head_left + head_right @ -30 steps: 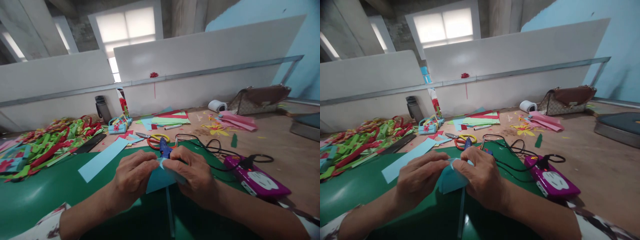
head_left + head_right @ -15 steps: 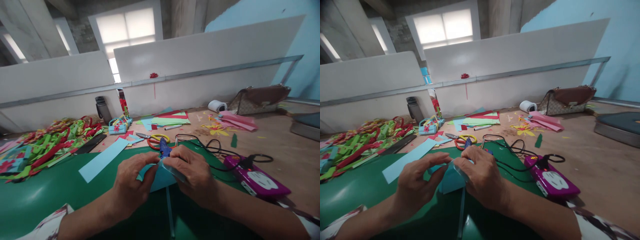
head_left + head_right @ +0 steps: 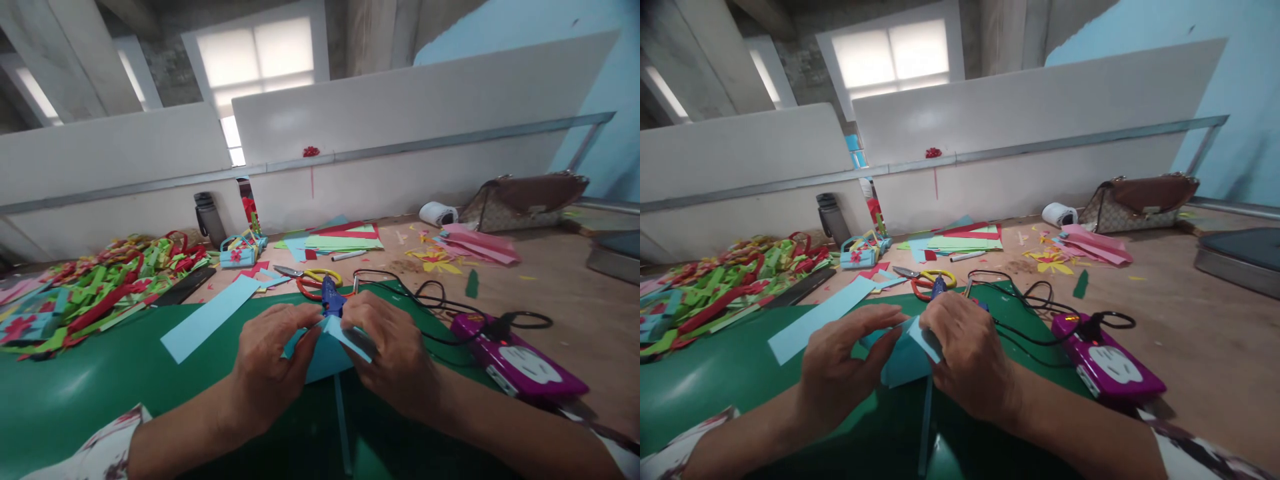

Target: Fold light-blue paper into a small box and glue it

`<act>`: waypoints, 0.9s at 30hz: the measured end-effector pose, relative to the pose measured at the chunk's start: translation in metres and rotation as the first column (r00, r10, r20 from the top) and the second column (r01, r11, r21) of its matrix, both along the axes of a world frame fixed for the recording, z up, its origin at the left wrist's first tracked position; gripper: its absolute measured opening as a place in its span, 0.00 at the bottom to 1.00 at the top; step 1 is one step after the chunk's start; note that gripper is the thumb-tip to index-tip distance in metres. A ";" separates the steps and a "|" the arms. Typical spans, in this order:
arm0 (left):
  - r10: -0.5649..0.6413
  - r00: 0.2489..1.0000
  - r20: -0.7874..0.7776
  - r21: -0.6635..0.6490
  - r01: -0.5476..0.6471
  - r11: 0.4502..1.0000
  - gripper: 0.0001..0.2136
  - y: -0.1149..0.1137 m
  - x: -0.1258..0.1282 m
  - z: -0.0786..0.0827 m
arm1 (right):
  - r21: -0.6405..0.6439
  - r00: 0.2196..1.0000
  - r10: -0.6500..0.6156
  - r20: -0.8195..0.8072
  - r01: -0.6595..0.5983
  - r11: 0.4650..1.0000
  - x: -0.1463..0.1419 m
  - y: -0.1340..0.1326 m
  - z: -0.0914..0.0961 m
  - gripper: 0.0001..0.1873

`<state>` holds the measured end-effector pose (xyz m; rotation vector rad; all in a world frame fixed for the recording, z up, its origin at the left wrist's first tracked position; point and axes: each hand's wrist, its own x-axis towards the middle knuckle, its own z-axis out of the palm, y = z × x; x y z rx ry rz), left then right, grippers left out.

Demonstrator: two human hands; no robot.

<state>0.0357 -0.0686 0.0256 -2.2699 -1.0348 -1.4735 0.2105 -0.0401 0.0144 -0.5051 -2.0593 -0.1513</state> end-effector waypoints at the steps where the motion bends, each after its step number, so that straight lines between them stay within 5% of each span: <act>1: -0.003 1.000 -0.020 0.019 0.003 1.000 0.06 0.000 -0.001 -0.001 | -0.001 1.000 -0.007 0.015 0.007 1.000 0.000 0.000 0.000 0.06; 7: -0.078 0.990 -0.118 0.109 0.091 0.990 0.12 -0.002 -0.002 -0.008 | 0.008 0.999 -0.017 0.039 0.017 1.000 -0.001 -0.001 0.000 0.07; 27: 0.011 0.996 -0.087 0.117 0.000 0.993 0.08 0.004 -0.007 -0.002 | 0.047 0.996 0.076 0.038 -0.078 0.996 0.004 -0.002 -0.003 0.09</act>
